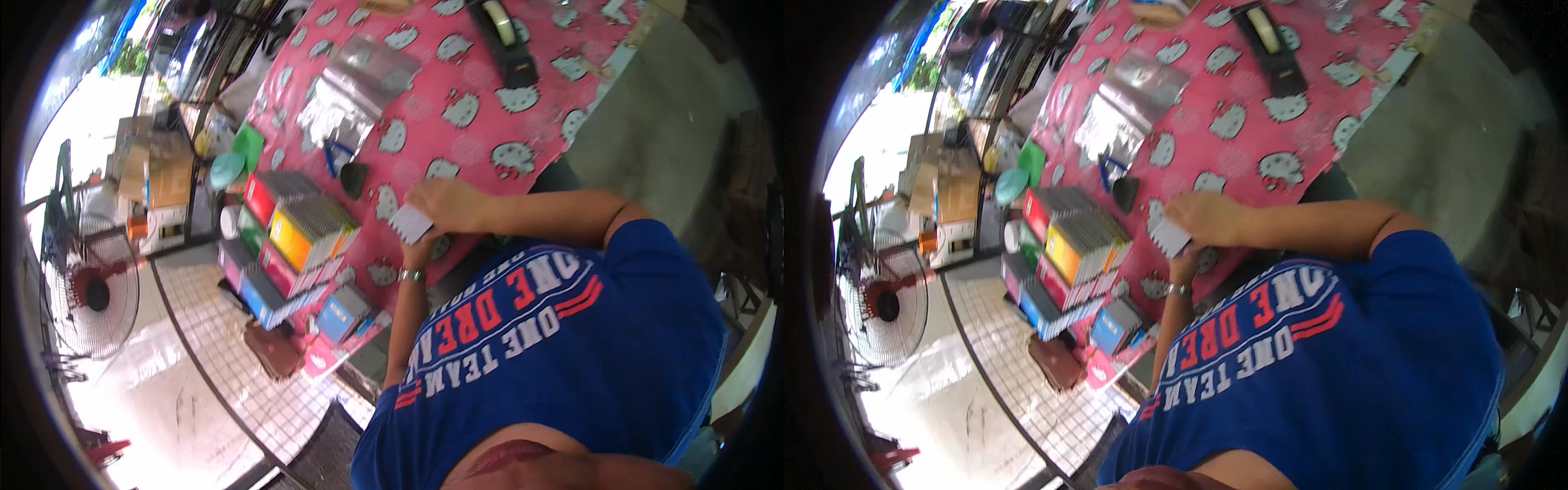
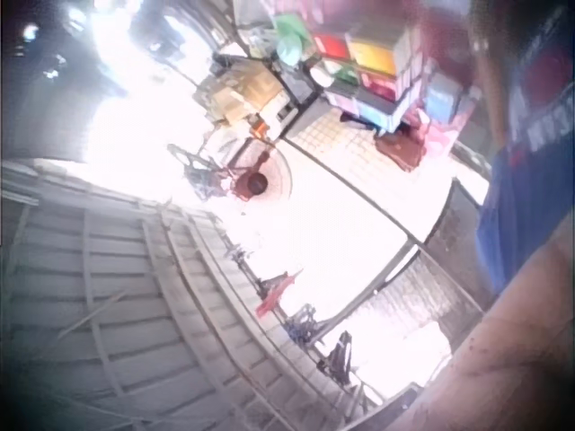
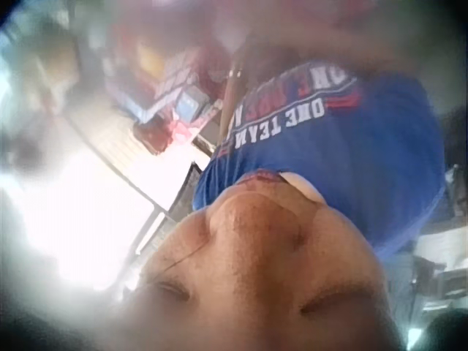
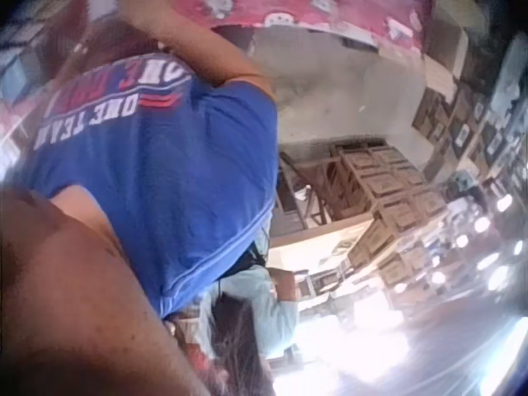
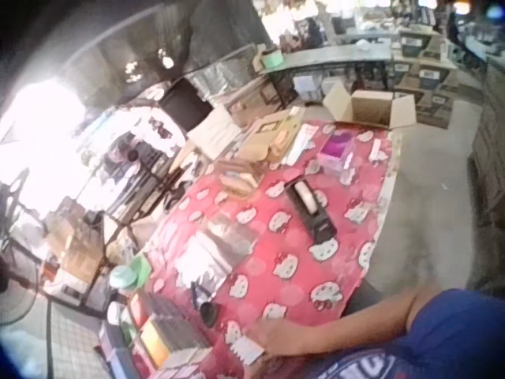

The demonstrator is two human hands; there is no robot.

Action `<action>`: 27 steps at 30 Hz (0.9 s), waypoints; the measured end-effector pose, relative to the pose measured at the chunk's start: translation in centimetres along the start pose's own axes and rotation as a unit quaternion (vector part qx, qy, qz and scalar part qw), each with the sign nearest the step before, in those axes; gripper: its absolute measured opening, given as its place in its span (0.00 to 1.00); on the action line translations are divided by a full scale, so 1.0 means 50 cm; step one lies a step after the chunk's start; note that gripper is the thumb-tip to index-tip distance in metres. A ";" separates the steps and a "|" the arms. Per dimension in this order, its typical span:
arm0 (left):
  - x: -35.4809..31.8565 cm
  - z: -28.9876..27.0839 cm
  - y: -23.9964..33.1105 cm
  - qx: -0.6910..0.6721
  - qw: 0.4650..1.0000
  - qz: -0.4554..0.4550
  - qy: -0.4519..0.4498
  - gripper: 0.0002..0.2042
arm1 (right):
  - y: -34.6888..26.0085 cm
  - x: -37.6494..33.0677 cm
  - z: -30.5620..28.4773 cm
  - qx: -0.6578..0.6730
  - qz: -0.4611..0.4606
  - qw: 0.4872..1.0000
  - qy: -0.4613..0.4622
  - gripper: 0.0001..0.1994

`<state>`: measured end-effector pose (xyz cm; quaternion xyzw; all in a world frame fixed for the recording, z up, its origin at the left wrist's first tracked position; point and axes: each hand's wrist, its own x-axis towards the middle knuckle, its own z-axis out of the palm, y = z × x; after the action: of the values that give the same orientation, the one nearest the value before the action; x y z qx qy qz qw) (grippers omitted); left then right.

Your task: The person places small notebooks into plastic sleeves by hand and seals them with tape, then stacks the packaged notebooks by color.

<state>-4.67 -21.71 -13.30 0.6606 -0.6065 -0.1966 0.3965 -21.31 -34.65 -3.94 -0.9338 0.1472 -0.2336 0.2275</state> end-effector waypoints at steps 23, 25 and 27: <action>0.272 0.233 -0.030 0.203 0.941 0.182 -0.202 0.19 | 0.148 -0.129 -0.207 -0.007 0.198 0.980 0.024 0.33; 0.273 0.232 -0.038 0.196 0.939 0.238 -0.152 0.19 | 0.139 -0.112 -0.188 -0.243 0.165 0.952 0.092 0.32; 0.273 0.227 -0.048 0.122 0.952 0.243 -0.142 0.19 | 0.133 -0.100 -0.173 -0.343 0.129 0.920 0.140 0.33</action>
<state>-8.98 -38.15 -19.03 0.5018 -0.8179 -0.1108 0.2587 -31.04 -41.49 -2.24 -0.8854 0.3676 -0.2656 -0.1015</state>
